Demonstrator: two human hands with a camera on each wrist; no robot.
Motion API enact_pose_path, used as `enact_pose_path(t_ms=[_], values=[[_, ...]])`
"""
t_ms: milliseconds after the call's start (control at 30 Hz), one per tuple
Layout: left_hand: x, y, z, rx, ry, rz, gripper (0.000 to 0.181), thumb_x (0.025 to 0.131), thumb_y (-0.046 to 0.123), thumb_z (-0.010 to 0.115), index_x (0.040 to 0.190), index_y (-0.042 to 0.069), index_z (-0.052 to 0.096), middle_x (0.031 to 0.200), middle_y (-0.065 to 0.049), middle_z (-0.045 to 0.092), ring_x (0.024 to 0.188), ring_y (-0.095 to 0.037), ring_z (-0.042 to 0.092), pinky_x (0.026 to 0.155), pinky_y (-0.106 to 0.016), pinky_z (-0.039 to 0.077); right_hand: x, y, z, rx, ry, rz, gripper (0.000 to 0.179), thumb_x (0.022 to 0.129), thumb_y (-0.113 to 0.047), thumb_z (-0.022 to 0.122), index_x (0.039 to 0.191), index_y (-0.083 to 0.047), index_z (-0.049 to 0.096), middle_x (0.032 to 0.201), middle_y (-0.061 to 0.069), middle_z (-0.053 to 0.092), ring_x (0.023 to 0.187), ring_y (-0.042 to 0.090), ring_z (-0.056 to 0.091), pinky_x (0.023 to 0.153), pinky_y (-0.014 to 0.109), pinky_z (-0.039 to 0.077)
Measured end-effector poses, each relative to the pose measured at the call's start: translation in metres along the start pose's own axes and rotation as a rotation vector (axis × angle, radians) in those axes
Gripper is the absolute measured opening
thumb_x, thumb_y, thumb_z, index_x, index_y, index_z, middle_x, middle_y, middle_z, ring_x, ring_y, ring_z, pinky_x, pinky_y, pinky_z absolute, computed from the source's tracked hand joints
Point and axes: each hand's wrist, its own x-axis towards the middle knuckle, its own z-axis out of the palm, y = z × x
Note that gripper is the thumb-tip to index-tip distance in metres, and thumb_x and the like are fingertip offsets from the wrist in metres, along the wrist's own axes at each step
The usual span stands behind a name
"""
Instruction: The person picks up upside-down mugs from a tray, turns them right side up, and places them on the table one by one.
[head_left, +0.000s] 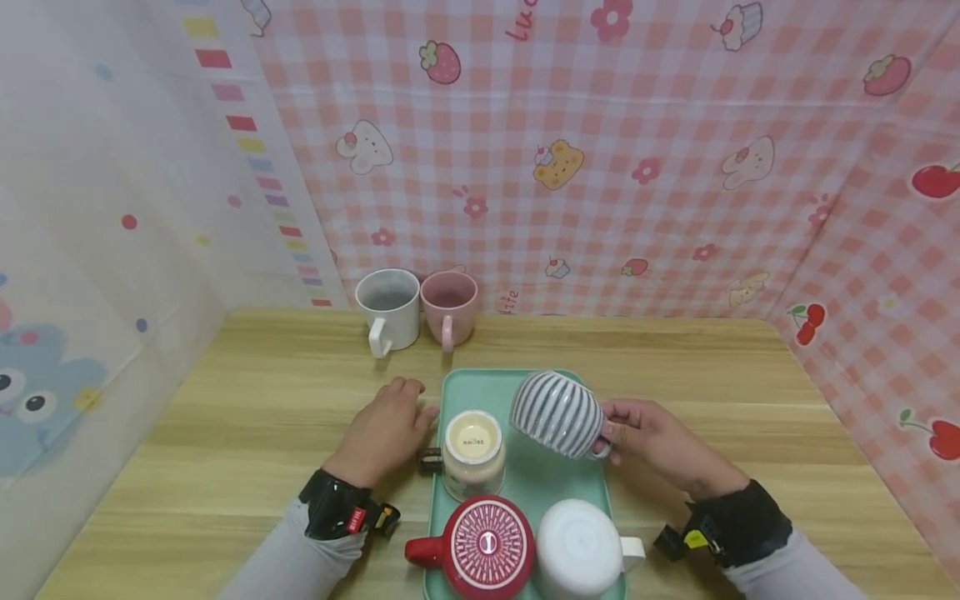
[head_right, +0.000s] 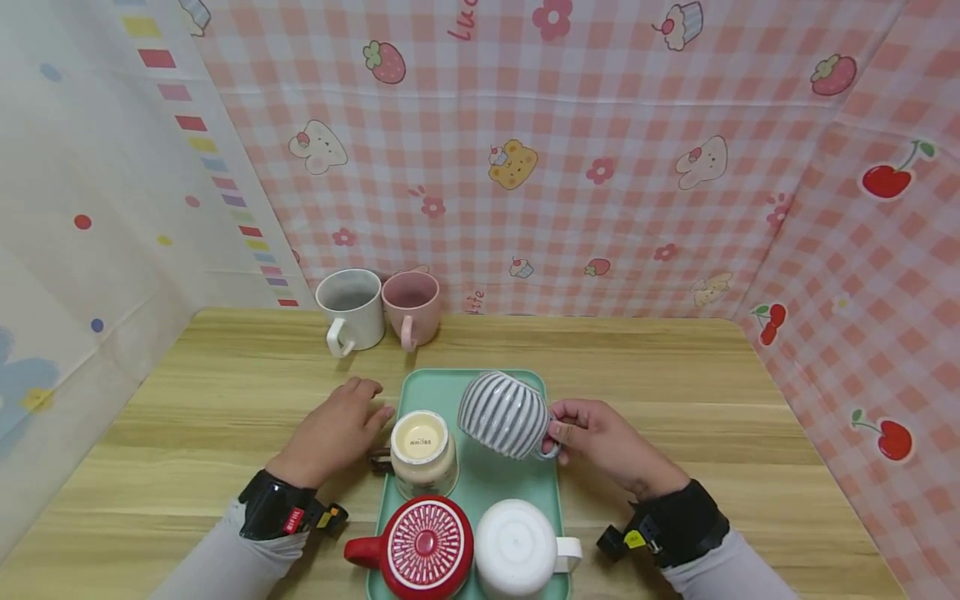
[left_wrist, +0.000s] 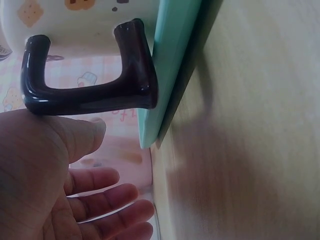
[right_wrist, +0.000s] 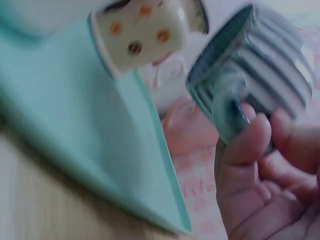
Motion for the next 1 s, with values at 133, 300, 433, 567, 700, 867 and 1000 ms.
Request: enact_pose_path(t_ms=[133,300,433,567,700,867,1000], values=[[0.0,0.0,0.0,0.0,-0.004,-0.003,0.043,0.104,0.033,0.063,0.132,0.001,0.061,0.127,-0.017,0.064,0.118,-0.032,0.064,0.097,-0.05,0.059,0.003,0.005,0.0,0.24,-0.041,0.043,0.017,0.109,-0.016,0.053,0.115,-0.006,0.066,0.096,-0.004,0.072,0.082,0.005,0.063,0.073,0.019,0.056],[-0.001,0.0,0.0,-0.003,-0.008,-0.006,0.044,0.105,0.035,0.061,0.133,0.002,0.061,0.128,-0.016,0.064,0.12,-0.032,0.064,0.099,-0.05,0.058,0.008,0.008,0.004,0.594,-0.154,0.037,0.03,0.112,-0.009,0.041,0.116,-0.01,0.07,0.102,-0.003,0.074,0.09,0.004,0.068,0.081,0.016,0.058],[0.0,-0.001,0.001,-0.005,-0.002,-0.003,0.043,0.105,0.035,0.062,0.133,0.002,0.062,0.128,-0.015,0.064,0.12,-0.032,0.064,0.098,-0.05,0.058,0.013,0.011,0.007,0.813,-0.265,0.018,0.045,0.114,-0.005,0.025,0.115,-0.007,0.07,0.106,-0.001,0.074,0.093,0.005,0.07,0.084,0.015,0.058],[0.002,-0.001,0.001,0.0,0.011,0.01,0.042,0.104,0.034,0.062,0.132,0.003,0.062,0.127,-0.015,0.064,0.119,-0.031,0.064,0.098,-0.05,0.058,0.019,0.009,0.009,0.885,-0.29,0.024,0.047,0.114,-0.007,0.024,0.114,-0.006,0.071,0.105,0.0,0.075,0.092,0.004,0.07,0.084,0.014,0.058],[0.002,0.002,-0.004,-0.006,0.03,0.021,0.043,0.104,0.033,0.062,0.133,0.001,0.062,0.13,-0.017,0.064,0.121,-0.033,0.063,0.1,-0.051,0.057,0.024,0.005,0.012,0.953,-0.322,0.013,0.049,0.115,-0.008,0.023,0.113,-0.006,0.072,0.107,0.003,0.076,0.093,0.006,0.072,0.085,0.015,0.058],[-0.001,0.013,-0.021,-0.069,0.058,0.024,0.045,0.105,0.034,0.061,0.135,0.001,0.061,0.133,-0.018,0.063,0.124,-0.034,0.064,0.101,-0.052,0.056,0.029,-0.005,0.012,1.04,-0.357,0.0,0.052,0.115,-0.01,0.019,0.116,-0.005,0.071,0.112,0.008,0.075,0.097,0.008,0.072,0.087,0.014,0.058],[-0.003,0.034,-0.038,-0.131,0.083,0.079,0.042,0.106,0.034,0.06,0.135,0.005,0.062,0.135,-0.014,0.064,0.128,-0.031,0.061,0.106,-0.051,0.054,0.032,-0.018,0.014,1.037,-0.345,0.005,0.051,0.115,-0.011,0.019,0.118,-0.005,0.07,0.112,0.008,0.075,0.098,0.008,0.072,0.088,0.015,0.058]])
